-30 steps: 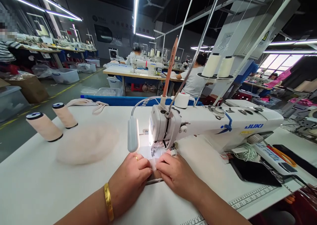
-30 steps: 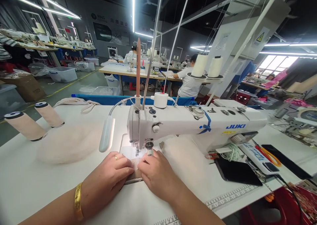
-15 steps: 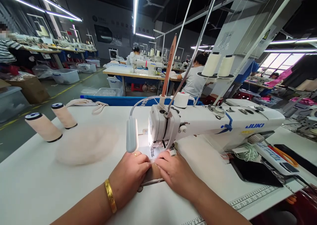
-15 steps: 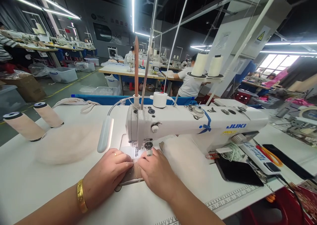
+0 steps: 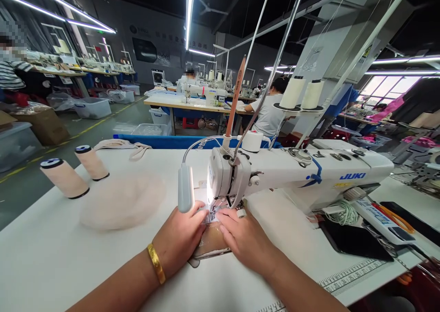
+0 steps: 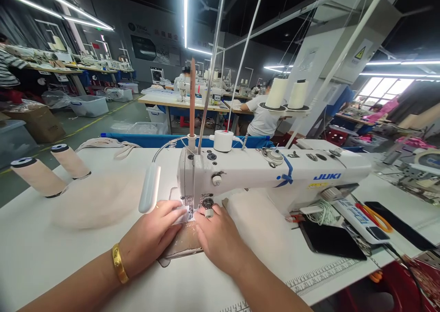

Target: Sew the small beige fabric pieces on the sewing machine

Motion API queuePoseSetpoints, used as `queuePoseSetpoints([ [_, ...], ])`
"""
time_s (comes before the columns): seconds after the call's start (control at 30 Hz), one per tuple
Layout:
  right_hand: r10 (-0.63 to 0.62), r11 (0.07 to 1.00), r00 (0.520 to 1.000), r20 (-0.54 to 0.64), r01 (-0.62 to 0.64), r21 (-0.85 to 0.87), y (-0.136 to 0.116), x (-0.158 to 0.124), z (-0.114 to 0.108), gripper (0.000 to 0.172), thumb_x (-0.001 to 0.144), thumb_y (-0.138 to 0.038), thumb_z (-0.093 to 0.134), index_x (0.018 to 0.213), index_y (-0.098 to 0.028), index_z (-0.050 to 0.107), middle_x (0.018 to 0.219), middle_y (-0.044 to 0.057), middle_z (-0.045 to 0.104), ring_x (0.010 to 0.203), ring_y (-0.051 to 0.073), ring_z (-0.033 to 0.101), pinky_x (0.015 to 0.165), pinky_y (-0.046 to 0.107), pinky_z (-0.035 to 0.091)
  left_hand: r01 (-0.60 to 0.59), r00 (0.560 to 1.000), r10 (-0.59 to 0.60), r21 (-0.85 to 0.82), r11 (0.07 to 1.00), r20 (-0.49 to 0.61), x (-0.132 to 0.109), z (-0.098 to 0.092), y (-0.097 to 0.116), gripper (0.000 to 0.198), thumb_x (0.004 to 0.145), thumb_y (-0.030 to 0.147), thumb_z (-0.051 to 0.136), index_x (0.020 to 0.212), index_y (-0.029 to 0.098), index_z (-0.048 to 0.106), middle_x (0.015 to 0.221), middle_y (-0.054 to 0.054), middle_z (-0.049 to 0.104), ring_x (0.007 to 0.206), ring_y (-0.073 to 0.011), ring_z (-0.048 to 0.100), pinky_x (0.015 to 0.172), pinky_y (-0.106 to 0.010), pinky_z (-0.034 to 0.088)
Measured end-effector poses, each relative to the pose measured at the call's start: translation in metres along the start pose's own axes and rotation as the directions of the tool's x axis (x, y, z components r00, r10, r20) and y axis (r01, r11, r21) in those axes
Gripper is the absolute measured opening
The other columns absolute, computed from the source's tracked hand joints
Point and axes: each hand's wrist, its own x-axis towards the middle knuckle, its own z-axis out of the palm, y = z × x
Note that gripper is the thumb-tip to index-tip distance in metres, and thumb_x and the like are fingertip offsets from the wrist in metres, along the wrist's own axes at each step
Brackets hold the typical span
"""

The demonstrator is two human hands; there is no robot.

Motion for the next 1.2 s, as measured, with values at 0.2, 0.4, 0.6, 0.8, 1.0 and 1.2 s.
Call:
queuePoseSetpoints([
  [0.2, -0.076, 0.994, 0.997, -0.028, 0.078, 0.082, -0.003, -0.001, -0.001, 0.030, 0.098, -0.005, 0.046, 0.113, -0.022, 0.065, 0.103, 0.008, 0.071, 0.089, 0.024, 0.064, 0.076, 0.036, 0.050, 0.122, 0.964, -0.178, 0.267, 0.956, 0.197, -0.001, -0.014, 0.003, 0.031, 0.099, 0.031, 0.059, 0.125, 0.017, 0.065, 0.132, -0.019, 0.070, 0.104, -0.0347, 0.072, 0.079, -0.045, 0.056],
  [0.4, -0.220, 0.958, 0.972, -0.075, 0.230, 0.169, -0.010, 0.000, 0.003, 0.029, 0.099, -0.005, 0.044, 0.114, -0.020, 0.063, 0.106, 0.009, 0.071, 0.093, 0.023, 0.063, 0.082, 0.038, 0.054, 0.104, 0.939, -0.198, 0.318, 0.942, 0.280, -0.004, -0.026, 0.023, 0.012, 0.093, 0.020, 0.060, 0.098, 0.019, 0.071, 0.099, -0.011, 0.076, 0.081, -0.0308, 0.071, 0.072, -0.043, 0.050],
  [0.6, -0.252, 0.951, 0.967, 0.027, 0.242, 0.193, -0.023, 0.001, -0.009, 0.043, 0.099, -0.011, 0.053, 0.140, -0.020, 0.054, 0.143, 0.013, 0.063, 0.129, 0.029, 0.058, 0.106, 0.044, 0.051, 0.185, 0.961, -0.207, 0.128, 0.974, 0.181, -0.011, -0.034, 0.024, 0.035, 0.099, 0.022, 0.044, 0.066, 0.023, 0.055, 0.059, 0.000, 0.062, 0.054, -0.0196, 0.059, 0.052, -0.030, 0.034],
  [0.8, -0.387, 0.910, 0.905, 0.176, 0.344, 0.232, -0.043, 0.004, -0.021, 0.048, 0.086, -0.002, 0.052, 0.129, -0.023, 0.060, 0.117, 0.007, 0.076, 0.113, 0.025, 0.069, 0.100, 0.041, 0.051, 0.269, 0.962, -0.271, 0.111, 0.957, 0.009, -0.008, -0.035, -0.004, 0.008, 0.090, 0.021, 0.057, 0.086, 0.022, 0.064, 0.087, -0.006, 0.071, 0.080, -0.0254, 0.067, 0.072, -0.036, 0.051],
  [1.0, -0.535, 0.827, 0.843, 0.052, 0.510, 0.237, -0.037, -0.025, 0.003, 0.026, 0.106, -0.019, 0.054, 0.132, -0.023, 0.058, 0.121, 0.006, 0.078, 0.116, 0.022, 0.071, 0.093, 0.034, 0.051, 0.239, 0.968, -0.246, 0.117, 0.964, 0.049, -0.008, -0.024, -0.007, 0.005, 0.084, 0.021, 0.066, 0.083, 0.023, 0.062, 0.081, -0.005, 0.065, 0.081, -0.0290, 0.064, 0.070, -0.038, 0.049],
  [1.2, -0.531, 0.799, 0.846, 0.041, 0.485, 0.355, -0.034, -0.061, 0.008, 0.027, 0.115, -0.032, 0.045, 0.141, -0.030, 0.054, 0.116, 0.001, 0.081, 0.110, 0.017, 0.073, 0.094, 0.031, 0.052, 0.181, 0.982, -0.185, 0.078, 0.980, 0.044, -0.010, -0.016, 0.002, 0.020, 0.088, 0.011, 0.051, 0.073, 0.023, 0.054, 0.075, -0.003, 0.062, 0.069, -0.0226, 0.059, 0.062, -0.034, 0.044],
])
